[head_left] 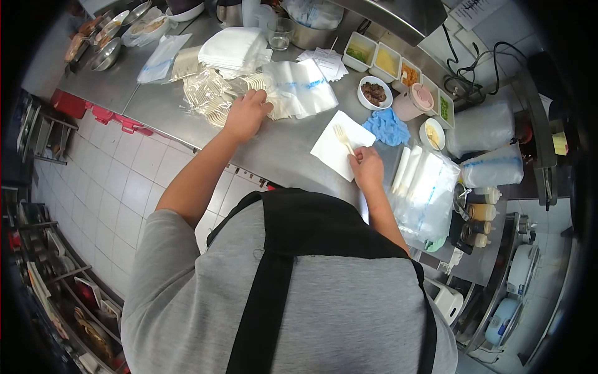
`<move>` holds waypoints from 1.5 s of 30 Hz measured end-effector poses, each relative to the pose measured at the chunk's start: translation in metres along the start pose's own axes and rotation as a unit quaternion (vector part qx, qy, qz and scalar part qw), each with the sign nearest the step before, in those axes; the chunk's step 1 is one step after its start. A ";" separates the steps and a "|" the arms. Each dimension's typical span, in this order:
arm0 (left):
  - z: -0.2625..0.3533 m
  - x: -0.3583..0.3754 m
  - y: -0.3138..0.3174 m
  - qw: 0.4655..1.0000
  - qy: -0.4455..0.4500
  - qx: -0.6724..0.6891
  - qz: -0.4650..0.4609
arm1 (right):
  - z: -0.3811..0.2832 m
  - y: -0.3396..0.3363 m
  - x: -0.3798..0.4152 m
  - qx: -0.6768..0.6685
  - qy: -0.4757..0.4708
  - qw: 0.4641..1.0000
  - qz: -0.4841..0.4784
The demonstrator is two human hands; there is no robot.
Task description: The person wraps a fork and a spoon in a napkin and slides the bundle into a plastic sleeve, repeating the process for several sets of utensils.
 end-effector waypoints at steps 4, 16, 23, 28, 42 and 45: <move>0.036 0.010 -0.002 0.994 0.107 0.001 0.012 | 0.002 0.001 0.001 0.002 -0.002 1.000 0.006; 0.147 -0.011 0.031 0.933 0.157 0.299 -0.126 | -0.004 -0.020 0.013 -0.035 0.017 0.999 0.024; 0.021 -0.025 -0.046 0.951 -0.047 0.259 0.165 | -0.067 0.002 0.017 -0.104 -0.070 0.992 -0.030; -0.013 -0.015 -0.075 0.952 -0.105 0.217 0.190 | -0.084 0.027 0.017 -0.054 -0.091 0.991 -0.077; 0.009 -0.030 -0.035 0.965 0.138 0.205 0.084 | -0.026 -0.022 -0.013 0.077 -0.040 0.996 0.002; 0.070 -0.023 -0.004 0.941 0.242 0.238 -0.016 | -0.014 -0.023 -0.019 0.087 -0.029 0.996 -0.013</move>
Point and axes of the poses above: each hand's wrist, its own x-axis away from the middle knuckle, its own y-axis out of the palm, z = x × y, the point moved 5 cm from there along -x, towards the middle knuckle, and after that the axes turned 2 degrees about z, right-handed, at the moved point
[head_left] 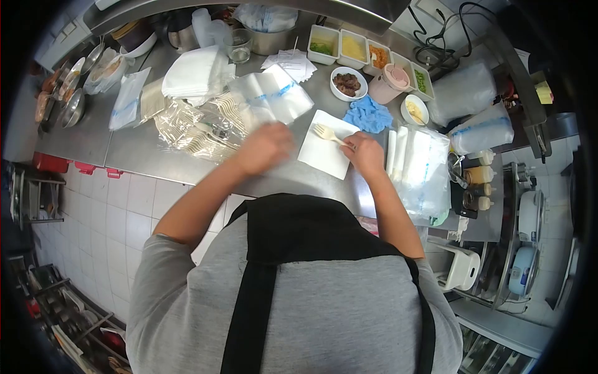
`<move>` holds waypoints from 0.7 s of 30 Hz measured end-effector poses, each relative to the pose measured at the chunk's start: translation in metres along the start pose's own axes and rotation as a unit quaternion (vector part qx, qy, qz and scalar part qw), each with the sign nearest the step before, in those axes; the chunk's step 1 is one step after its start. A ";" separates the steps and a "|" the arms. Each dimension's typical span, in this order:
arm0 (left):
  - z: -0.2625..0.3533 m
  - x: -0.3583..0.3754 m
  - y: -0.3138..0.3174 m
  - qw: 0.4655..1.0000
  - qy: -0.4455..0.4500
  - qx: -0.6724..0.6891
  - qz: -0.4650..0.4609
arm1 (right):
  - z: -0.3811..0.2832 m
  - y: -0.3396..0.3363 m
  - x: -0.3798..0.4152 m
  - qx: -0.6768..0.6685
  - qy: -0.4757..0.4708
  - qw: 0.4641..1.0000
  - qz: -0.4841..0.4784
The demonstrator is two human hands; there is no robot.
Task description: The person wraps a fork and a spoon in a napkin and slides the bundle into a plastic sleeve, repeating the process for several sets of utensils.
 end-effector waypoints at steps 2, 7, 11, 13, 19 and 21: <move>0.020 -0.014 0.026 0.998 0.021 0.023 -0.056 | 0.000 0.002 -0.004 -0.001 -0.005 1.000 -0.006; 0.018 -0.021 0.062 0.993 0.030 0.004 -0.114 | -0.001 0.021 -0.007 0.026 0.007 0.999 -0.029; 0.012 -0.024 0.069 0.996 -0.004 0.008 -0.085 | -0.022 -0.002 0.003 -0.033 -0.060 0.997 0.024; 0.008 -0.030 0.067 0.995 -0.052 0.062 -0.050 | -0.041 -0.013 0.016 -0.037 -0.100 0.994 -0.022; -0.020 -0.070 0.036 0.987 -0.096 0.131 -0.016 | -0.021 -0.009 -0.001 -0.060 -0.094 0.993 0.030; -0.029 -0.081 0.029 0.987 -0.111 0.115 -0.024 | -0.009 -0.012 -0.019 -0.048 -0.059 0.996 0.052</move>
Point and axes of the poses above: each hand's wrist, its own x-axis away from the middle knuckle, its own y-axis out of the palm, z = x × y, the point moved 5 cm from there along -x, towards the middle knuckle, and after that the axes turned 2 degrees about z, right-handed, at the moved point
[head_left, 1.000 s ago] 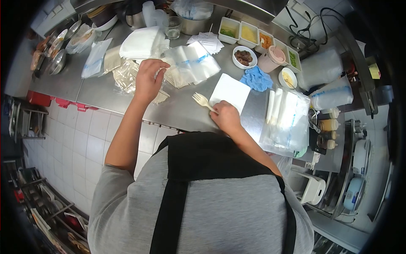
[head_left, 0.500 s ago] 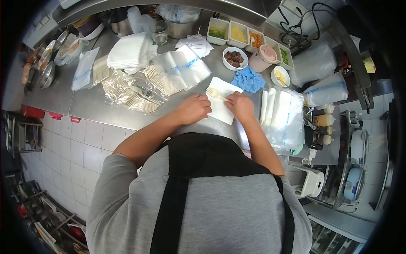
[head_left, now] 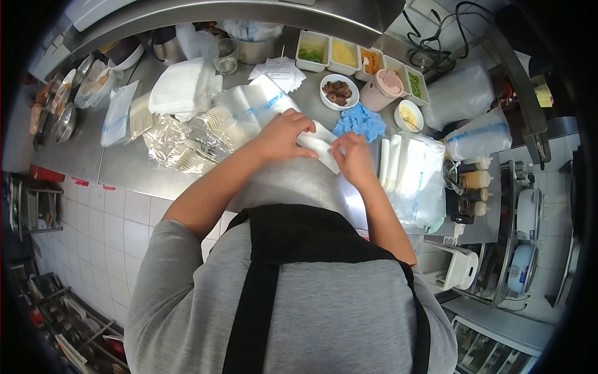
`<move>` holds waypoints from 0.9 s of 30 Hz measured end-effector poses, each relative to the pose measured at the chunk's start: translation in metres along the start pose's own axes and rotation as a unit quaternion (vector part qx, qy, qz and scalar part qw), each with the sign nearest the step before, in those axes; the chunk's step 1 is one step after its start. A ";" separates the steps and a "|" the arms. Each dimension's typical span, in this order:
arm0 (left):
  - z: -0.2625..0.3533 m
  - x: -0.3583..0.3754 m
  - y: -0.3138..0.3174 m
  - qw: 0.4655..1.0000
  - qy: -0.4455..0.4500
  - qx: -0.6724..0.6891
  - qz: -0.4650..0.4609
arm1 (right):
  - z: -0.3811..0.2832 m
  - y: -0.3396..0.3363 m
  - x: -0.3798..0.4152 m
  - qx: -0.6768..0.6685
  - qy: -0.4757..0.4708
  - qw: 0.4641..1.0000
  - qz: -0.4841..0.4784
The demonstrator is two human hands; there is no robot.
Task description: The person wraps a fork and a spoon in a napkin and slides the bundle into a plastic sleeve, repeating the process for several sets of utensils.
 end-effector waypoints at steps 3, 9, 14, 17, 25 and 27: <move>-0.012 -0.025 0.008 0.999 -0.006 -0.046 -0.020 | 0.024 0.008 -0.012 0.045 0.057 0.997 -0.003; -0.031 -0.056 0.061 0.977 -0.067 -0.161 -0.124 | 0.045 0.032 -0.007 0.079 0.103 0.992 -0.001; -0.033 -0.050 0.071 0.987 -0.055 -0.125 -0.085 | 0.031 0.020 -0.013 0.028 -0.004 0.998 0.050; -0.027 -0.037 0.063 0.998 0.023 -0.052 0.002 | 0.030 0.024 -0.016 -0.102 0.049 0.991 -0.072; -0.067 0.069 -0.071 0.904 -0.235 -0.080 0.348 | 0.007 -0.014 0.020 -0.224 0.156 0.959 -0.073; -0.079 0.095 -0.094 0.866 -0.336 -0.171 0.327 | 0.007 -0.021 0.034 -0.209 0.121 0.970 -0.026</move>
Point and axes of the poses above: each hand's wrist, its own x-axis away from the middle knuckle, its own y-axis out of the palm, z = x × y, the point moved 5 cm from there along -x, towards the middle knuckle, and after that the axes turned 2 degrees about z, right-handed, at the moved point
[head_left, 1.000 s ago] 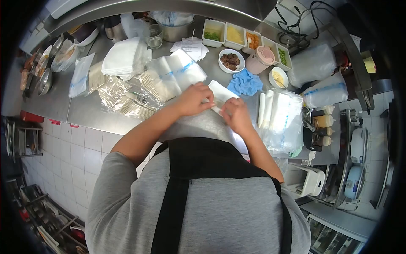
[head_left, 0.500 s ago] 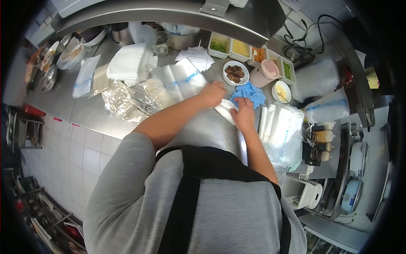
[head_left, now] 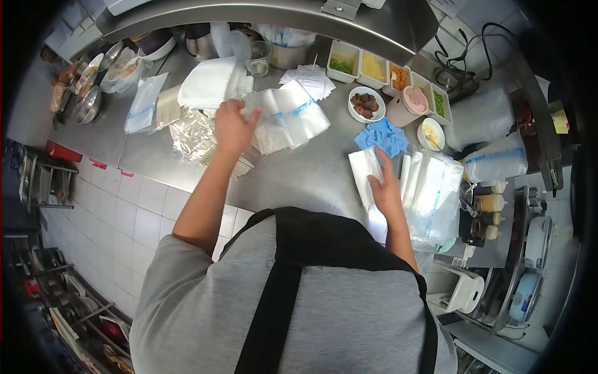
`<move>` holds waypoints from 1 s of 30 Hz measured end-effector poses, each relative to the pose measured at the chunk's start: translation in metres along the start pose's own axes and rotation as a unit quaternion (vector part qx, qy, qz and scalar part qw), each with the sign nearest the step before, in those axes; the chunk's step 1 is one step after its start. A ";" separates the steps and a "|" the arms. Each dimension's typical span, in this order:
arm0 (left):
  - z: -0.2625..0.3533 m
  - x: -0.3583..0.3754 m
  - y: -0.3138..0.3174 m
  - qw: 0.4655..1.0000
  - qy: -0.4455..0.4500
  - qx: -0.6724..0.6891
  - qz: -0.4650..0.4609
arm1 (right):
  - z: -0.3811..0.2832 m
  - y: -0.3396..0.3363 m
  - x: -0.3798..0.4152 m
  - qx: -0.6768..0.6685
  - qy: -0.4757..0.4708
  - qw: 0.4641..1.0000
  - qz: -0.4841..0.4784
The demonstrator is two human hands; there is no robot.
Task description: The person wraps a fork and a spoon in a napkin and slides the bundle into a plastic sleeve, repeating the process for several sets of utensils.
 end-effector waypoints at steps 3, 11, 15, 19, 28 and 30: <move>-0.011 0.001 -0.002 0.996 -0.015 -0.069 -0.059 | -0.001 -0.004 0.018 -0.004 -0.012 1.000 0.023; 0.133 0.022 0.030 0.801 0.046 0.479 -0.356 | -0.005 -0.020 0.050 0.011 -0.014 0.996 0.092; 0.210 0.057 -0.006 0.647 0.022 0.615 -0.450 | 0.007 -0.031 0.067 -0.002 0.007 0.993 0.121; 0.159 0.035 0.010 0.754 0.012 0.479 -0.449 | 0.033 -0.034 0.092 0.021 0.012 0.989 0.148; 0.030 -0.006 0.020 0.945 0.228 0.045 -0.230 | 0.030 -0.032 0.114 0.037 0.044 0.987 0.151; 0.047 -0.002 0.006 0.945 0.302 -0.020 -0.124 | 0.030 -0.033 0.114 0.035 0.047 0.987 0.149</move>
Point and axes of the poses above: each hand's wrist, its own x-axis away from the middle knuckle, its own y-axis out of the palm, z = x × y, the point moved 5 cm from there along -x, towards the middle knuckle, and after that the axes turned 2 degrees about z, right-handed, at the moved point
